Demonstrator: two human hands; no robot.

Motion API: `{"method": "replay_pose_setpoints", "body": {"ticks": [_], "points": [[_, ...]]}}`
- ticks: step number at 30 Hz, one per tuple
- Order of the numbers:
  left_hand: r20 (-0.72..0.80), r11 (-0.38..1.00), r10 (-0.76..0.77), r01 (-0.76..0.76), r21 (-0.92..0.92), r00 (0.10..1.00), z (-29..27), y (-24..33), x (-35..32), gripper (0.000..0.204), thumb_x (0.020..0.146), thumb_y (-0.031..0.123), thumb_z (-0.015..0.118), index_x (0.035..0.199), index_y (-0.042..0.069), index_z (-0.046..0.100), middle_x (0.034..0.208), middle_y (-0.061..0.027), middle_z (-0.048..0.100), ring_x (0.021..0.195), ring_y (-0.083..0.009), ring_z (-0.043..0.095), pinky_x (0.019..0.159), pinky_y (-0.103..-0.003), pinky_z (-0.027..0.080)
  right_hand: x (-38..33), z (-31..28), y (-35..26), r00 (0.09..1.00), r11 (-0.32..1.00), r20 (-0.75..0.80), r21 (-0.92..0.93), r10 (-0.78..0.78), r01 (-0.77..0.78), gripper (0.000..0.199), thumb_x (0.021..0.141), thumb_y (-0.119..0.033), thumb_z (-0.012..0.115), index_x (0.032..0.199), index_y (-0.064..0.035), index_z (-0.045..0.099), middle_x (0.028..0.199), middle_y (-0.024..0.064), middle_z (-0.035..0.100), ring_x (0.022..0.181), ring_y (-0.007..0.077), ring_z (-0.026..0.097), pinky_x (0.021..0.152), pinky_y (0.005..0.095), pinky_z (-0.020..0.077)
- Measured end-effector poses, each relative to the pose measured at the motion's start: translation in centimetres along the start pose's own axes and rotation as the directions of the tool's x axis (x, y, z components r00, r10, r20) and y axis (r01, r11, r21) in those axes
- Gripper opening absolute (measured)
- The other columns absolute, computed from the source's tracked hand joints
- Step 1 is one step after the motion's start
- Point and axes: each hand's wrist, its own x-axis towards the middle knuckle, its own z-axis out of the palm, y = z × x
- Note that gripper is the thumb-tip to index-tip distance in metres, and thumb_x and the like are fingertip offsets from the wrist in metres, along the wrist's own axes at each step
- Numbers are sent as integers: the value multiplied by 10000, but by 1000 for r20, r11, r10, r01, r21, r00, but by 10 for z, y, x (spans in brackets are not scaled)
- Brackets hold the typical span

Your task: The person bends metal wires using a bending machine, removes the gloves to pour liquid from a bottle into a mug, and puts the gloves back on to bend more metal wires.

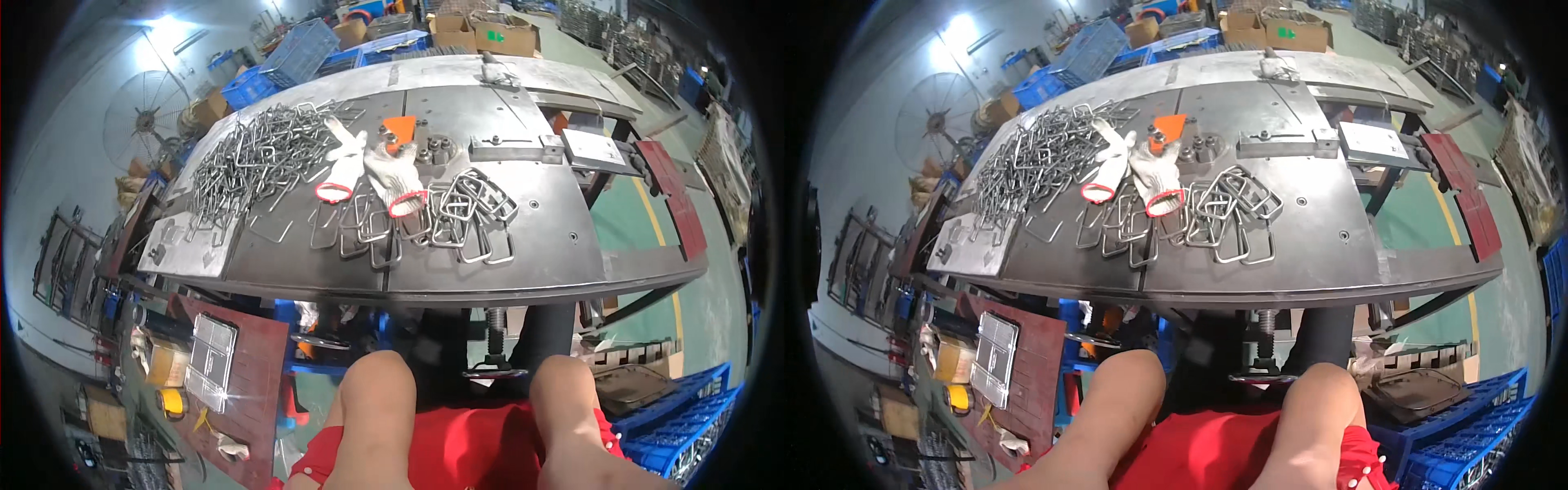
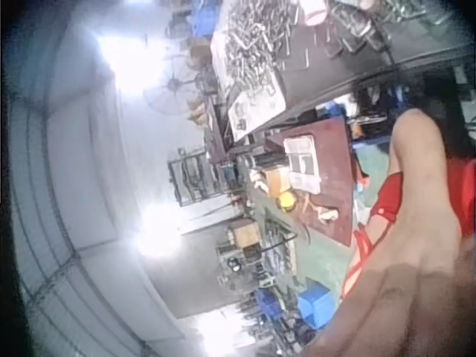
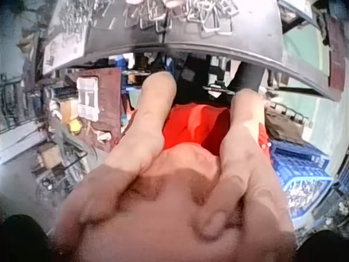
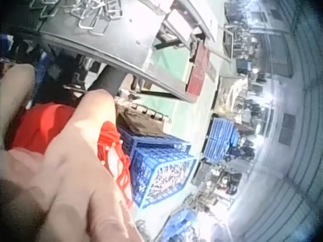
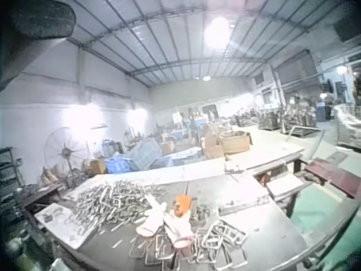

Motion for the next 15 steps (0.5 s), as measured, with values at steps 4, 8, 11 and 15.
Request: {"method": "replay_pose_setpoints", "body": {"ticks": [4, 8, 11, 15], "points": [[-16, 1000, 10, -10, 10, 1000, -7, 6, 3, 703, 894, 495, 619, 1434, 85, 431, 1532, -212, 372, 1386, -373, 359, 1107, -691, 220, 20, 14, 9, 940, 941, 47, 51, -337, 334, 303, 1028, -129, 476, 1273, -108, 653, 1347, 98, 629, 1264, 167, 556, 1034, 362, 415], [-35, 999, -1, 2, 35, 999, -14, 16, 5, 692, 893, 487, 624, 1427, 85, 442, 1530, -212, 376, 1383, -369, 361, 1105, -696, 214, 30, 20, 11, 680, 671, -37, 127, -733, 730, 316, 1024, -92, 480, 1276, -138, 664, 1356, 74, 631, 1285, 133, 544, 1048, 343, 397], [-35, 999, 31, -31, -7, 999, -12, 26, 4, 684, 892, 480, 628, 1422, 86, 450, 1527, -212, 378, 1381, -367, 362, 1105, -700, 211, 32, 21, 6, 565, 594, -205, -135, -800, 793, 290, 1001, -45, 499, 1229, -131, 657, 1316, 55, 631, 1274, 142, 540, 1052, 349, 411], [-6, 998, 29, -30, -62, 1000, -4, 39, -5, 672, 891, 471, 633, 1415, 86, 460, 1525, -212, 382, 1379, -363, 364, 1103, -706, 205, 40, 38, 0, 699, 845, -477, -343, -533, 410, 198, 947, 8, 558, 1100, -80, 647, 1211, 48, 638, 1216, 203, 555, 1046, 389, 465]]}}
